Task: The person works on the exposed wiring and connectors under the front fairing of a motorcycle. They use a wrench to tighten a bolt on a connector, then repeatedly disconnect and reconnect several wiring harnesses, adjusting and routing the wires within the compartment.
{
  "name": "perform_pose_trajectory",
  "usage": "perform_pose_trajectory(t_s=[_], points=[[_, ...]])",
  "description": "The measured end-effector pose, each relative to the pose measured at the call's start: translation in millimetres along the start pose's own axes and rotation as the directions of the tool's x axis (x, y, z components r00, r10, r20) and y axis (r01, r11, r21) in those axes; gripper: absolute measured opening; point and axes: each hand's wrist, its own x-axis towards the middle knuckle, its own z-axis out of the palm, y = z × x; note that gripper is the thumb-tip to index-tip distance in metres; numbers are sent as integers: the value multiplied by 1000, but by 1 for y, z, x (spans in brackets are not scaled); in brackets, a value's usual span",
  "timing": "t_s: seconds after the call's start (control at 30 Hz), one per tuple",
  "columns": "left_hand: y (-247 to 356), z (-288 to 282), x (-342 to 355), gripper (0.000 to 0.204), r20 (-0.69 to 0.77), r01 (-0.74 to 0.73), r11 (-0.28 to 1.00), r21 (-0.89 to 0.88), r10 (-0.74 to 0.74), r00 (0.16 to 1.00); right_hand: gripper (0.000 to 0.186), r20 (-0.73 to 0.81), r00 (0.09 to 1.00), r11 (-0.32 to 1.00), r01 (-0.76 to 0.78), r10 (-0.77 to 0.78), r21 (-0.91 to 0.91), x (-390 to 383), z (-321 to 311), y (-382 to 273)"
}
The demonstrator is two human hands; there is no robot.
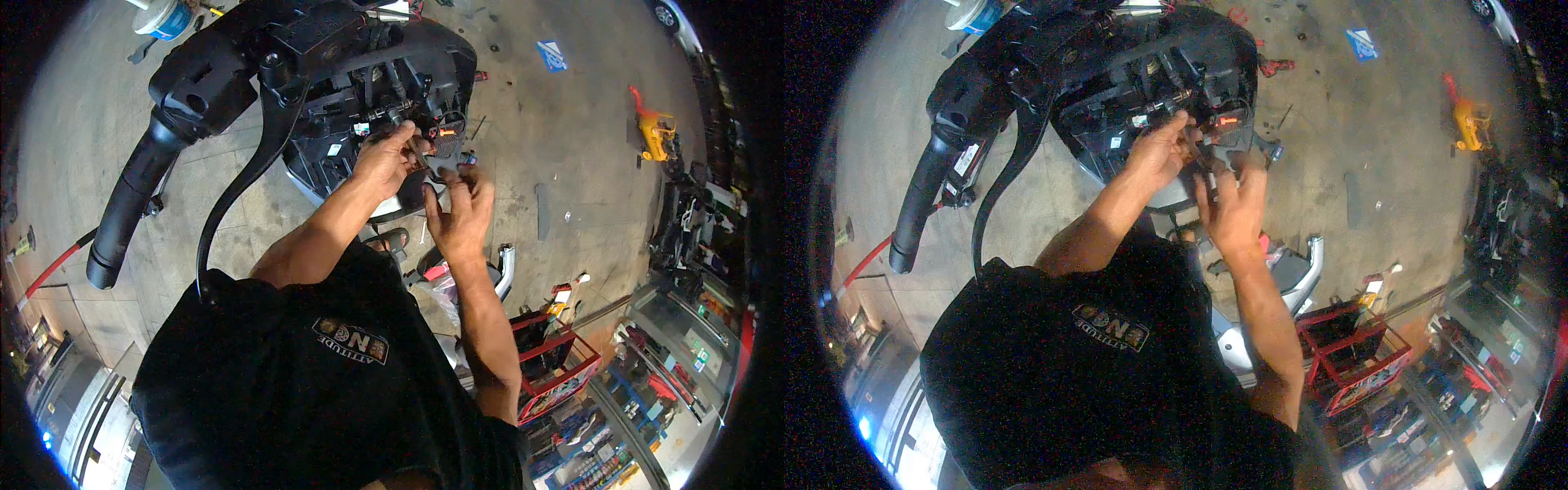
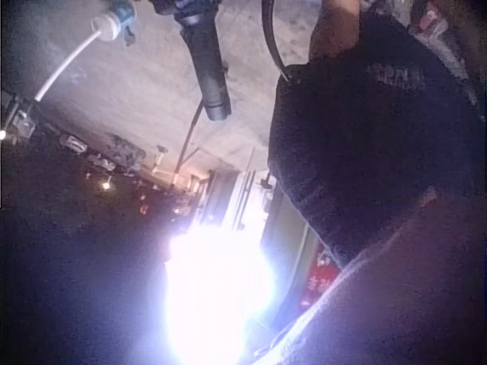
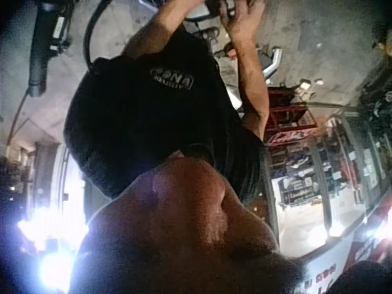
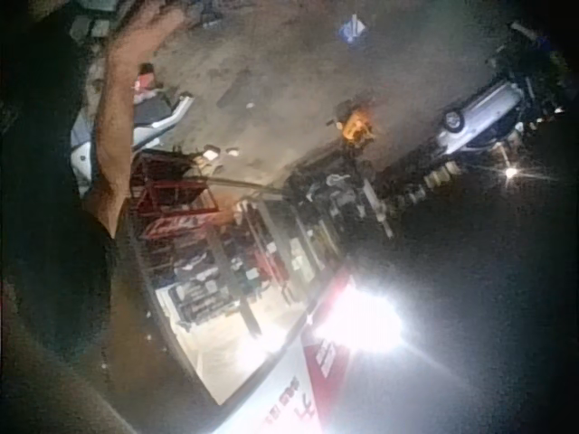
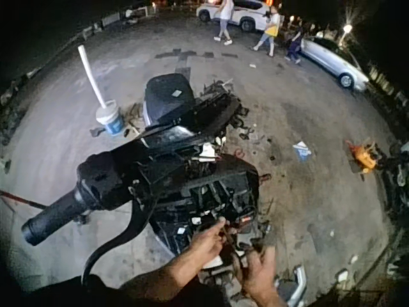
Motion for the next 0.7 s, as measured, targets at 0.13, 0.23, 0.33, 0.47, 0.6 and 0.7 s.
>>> perform_pose_trajectory(t_s=[0.13, 0.23, 0.33, 0.47, 0.6, 0.7], points=[[4, 0, -2, 24, 12, 45, 996, 71, -46, 999, 29, 123, 956, 951, 283, -267, -129, 7, -10, 18], [3, 0, -2, 21, -14, 45, 999, 8, -45, 999, 27, 136, 966, 966, 234, -219, -109, 5, -8, 16], [4, -1, -3, 21, 46, 29, 1000, -1, -29, 999, 24, 88, 946, 914, -325, 313, 242, -6, 7, -6], [7, -1, -10, 21, 27, 58, 996, 73, -60, 998, 33, 522, 487, -179, -588, 700, 789, -13, 29, -35], [7, 3, -12, 20, -55, 78, 993, 92, -73, 996, 29, 147, 800, 606, -546, 581, 578, -2, 11, -37], [6, 0, -9, 18, -29, 57, 995, 76, -55, 998, 37, 174, 974, 988, 155, -148, -24, 10, -17, -21]])
